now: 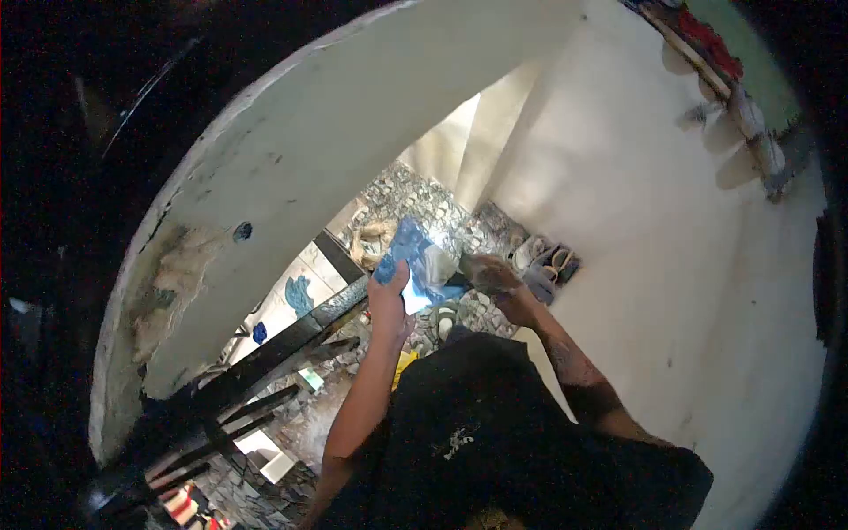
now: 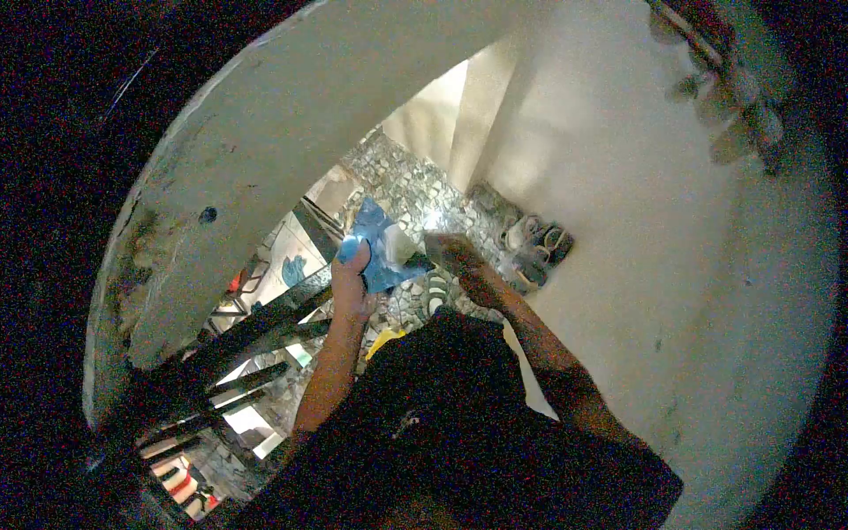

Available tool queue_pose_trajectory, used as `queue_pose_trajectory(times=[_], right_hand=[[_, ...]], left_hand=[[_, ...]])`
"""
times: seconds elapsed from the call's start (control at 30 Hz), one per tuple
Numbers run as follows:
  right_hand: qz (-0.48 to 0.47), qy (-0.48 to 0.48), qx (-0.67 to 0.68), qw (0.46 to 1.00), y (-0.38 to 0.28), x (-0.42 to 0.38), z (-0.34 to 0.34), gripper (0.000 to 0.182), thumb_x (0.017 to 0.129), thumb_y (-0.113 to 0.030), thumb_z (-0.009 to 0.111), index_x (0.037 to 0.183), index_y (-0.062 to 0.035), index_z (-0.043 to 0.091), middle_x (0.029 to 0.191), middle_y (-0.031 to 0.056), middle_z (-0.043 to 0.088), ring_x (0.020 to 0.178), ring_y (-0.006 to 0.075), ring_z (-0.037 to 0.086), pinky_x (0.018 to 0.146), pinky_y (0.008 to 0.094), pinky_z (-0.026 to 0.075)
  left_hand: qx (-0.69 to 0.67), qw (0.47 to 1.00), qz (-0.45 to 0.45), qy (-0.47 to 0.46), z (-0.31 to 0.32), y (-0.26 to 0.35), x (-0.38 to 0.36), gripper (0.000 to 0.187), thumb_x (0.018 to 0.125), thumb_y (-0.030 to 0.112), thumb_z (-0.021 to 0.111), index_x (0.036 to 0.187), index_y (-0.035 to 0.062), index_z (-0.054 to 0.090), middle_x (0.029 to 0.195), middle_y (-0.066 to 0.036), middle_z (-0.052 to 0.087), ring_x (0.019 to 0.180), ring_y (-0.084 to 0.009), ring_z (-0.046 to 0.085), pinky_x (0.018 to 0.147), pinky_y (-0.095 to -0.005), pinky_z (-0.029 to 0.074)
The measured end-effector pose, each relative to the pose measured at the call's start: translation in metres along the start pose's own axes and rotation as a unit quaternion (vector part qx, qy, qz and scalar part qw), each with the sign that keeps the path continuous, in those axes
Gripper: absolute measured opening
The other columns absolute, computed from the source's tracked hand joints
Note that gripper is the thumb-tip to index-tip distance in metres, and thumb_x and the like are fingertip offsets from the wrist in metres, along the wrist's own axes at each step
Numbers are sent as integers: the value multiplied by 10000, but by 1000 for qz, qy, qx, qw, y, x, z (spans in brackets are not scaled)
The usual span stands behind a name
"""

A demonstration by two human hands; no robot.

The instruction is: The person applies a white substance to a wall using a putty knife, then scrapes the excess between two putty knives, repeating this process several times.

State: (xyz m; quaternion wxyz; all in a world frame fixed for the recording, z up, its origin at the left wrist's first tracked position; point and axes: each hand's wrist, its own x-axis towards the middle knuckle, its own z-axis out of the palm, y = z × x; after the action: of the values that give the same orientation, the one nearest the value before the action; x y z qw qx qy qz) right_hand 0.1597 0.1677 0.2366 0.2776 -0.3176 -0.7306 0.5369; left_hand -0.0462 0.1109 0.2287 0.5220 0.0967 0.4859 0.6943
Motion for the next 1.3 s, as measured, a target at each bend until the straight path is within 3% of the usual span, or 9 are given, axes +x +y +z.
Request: queue_pose_trajectory(times=[0.07,0.23,0.33,0.47,0.6,0.87,1.0,1.1,1.3], right_hand=[[87,19,63,994,-37,5,-3,578,731,115,488,1267,-65,374,1181,139,448,1172,281,382,992,359,294],[-88,-47,-45,994,45,-4,26,438,808,61,452,1236,-16,405,1258,156,408,1216,281,340,1020,373,249],[-40,-28,-49,998,63,-14,14,477,798,55,450,1261,-36,376,1240,177,414,1193,303,368,1003,377,280],[-42,93,-119,988,-19,-2,-1,597,720,110,455,1272,-102,379,1179,167,452,1115,301,462,944,383,375],[-84,10,-305,949,-89,-8,25,719,630,192,390,1259,-153,437,1138,140,463,1019,326,495,807,369,458],[-10,-170,-258,951,-75,-16,35,777,566,202,394,1252,-158,455,1230,139,439,1078,332,492,874,375,443],[-69,-110,-210,969,-60,0,13,770,537,214,366,1217,-131,476,1226,143,448,1137,311,458,963,343,390],[-94,-117,-242,958,-36,17,31,752,549,204,368,1224,-113,470,1181,152,478,1129,308,463,957,348,396],[-63,-235,-243,939,-47,5,44,762,560,169,424,1261,-131,436,1222,146,463,1132,321,465,944,380,406]], left_hand=[[8,1000,5,-19,0,4,2,267,804,155,630,1004,2,543,889,-87,610,745,-205,615,637,-349,526],[-17,999,-30,-27,1,9,-3,305,803,206,638,1006,-1,544,893,-82,609,748,-197,613,615,-336,527],[19,999,24,-9,7,29,-14,269,815,160,624,998,-15,530,874,-65,595,743,-160,590,634,-309,501],[24,994,59,92,-3,10,-16,285,835,194,611,988,-28,517,865,-61,577,707,-136,561,594,-286,479],[122,971,129,158,-2,-17,-12,320,855,248,587,961,-47,522,845,-59,563,697,-136,515,652,-297,453],[194,945,211,156,14,-3,-29,235,883,186,540,924,-46,541,787,-39,551,693,-124,472,647,-274,405],[203,950,199,130,-10,-8,-14,285,877,211,547,973,-57,543,813,-79,575,726,-162,505,692,-296,417],[368,887,191,204,-13,-25,-11,352,871,236,553,1033,-75,534,850,-141,596,782,-231,538,747,-333,419],[209,956,170,119,-28,-9,-10,260,882,167,515,993,-66,538,852,-101,595,749,-191,555,684,-309,449]])
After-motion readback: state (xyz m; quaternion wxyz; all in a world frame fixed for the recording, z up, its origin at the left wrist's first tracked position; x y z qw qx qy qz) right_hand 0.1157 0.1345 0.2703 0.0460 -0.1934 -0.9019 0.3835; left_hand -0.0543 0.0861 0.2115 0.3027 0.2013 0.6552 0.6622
